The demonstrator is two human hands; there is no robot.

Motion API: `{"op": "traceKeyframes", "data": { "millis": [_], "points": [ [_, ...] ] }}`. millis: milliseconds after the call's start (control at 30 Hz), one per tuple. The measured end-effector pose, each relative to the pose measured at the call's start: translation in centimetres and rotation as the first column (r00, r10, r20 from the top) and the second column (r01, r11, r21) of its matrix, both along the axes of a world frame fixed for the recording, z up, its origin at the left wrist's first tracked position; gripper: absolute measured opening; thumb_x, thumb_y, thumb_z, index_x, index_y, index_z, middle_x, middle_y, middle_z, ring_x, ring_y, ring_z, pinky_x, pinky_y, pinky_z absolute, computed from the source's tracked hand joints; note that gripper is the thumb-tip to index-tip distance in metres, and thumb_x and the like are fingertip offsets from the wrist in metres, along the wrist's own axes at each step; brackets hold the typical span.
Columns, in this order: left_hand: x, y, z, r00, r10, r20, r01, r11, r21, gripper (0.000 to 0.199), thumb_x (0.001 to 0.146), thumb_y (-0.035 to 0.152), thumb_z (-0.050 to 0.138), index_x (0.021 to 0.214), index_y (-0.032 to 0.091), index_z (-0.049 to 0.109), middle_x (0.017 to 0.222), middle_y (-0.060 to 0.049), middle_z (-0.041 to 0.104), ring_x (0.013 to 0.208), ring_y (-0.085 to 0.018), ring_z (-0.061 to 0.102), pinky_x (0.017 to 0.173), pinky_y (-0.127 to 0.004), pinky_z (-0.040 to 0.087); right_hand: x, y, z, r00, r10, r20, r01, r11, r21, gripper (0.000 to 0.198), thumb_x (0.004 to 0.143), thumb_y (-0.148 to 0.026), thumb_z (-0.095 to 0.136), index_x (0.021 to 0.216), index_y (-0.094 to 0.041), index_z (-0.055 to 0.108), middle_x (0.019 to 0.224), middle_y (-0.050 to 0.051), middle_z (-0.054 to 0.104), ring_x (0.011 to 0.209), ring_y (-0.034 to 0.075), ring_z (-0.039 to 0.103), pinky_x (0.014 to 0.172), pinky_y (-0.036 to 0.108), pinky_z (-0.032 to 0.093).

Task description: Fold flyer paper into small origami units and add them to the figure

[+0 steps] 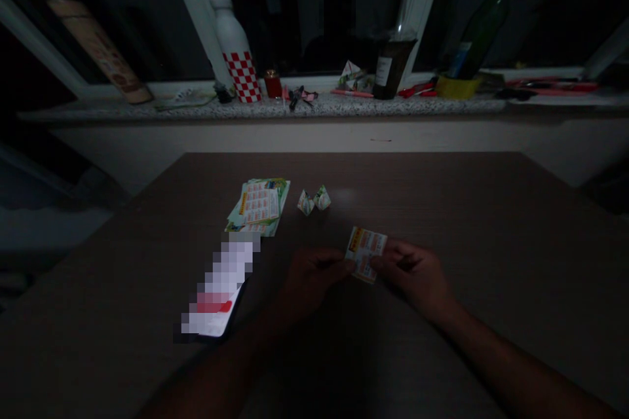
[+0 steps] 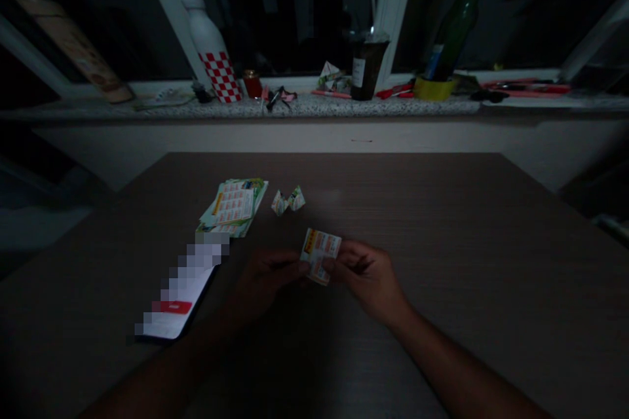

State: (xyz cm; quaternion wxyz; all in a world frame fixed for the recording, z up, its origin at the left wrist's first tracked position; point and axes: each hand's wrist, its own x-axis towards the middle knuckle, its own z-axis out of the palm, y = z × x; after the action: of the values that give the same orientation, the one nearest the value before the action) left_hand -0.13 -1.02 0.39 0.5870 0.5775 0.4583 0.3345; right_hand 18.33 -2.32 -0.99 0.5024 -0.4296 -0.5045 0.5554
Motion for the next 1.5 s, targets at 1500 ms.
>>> {"op": "traceKeyframes", "data": {
  "millis": [1500],
  "points": [
    [0.2, 0.6, -1.1, 0.961, -0.029, 0.274, 0.101, 0.962, -0.253, 0.023, 0.065, 0.034, 0.073, 0.061, 0.012, 0.071, 0.057, -0.003, 0.063, 0.048, -0.011, 0.052, 0.049, -0.023, 0.041, 0.7, -0.6, -0.5, 0.975, 0.17, 0.141, -0.182, 0.981, 0.073, 0.049, 0.088, -0.051, 0.049, 0.054, -0.016, 0.056, 0.044, -0.002, 0.05, 0.041, 0.009, 0.044, 0.042, 0.021, 0.034]
  ]
}}
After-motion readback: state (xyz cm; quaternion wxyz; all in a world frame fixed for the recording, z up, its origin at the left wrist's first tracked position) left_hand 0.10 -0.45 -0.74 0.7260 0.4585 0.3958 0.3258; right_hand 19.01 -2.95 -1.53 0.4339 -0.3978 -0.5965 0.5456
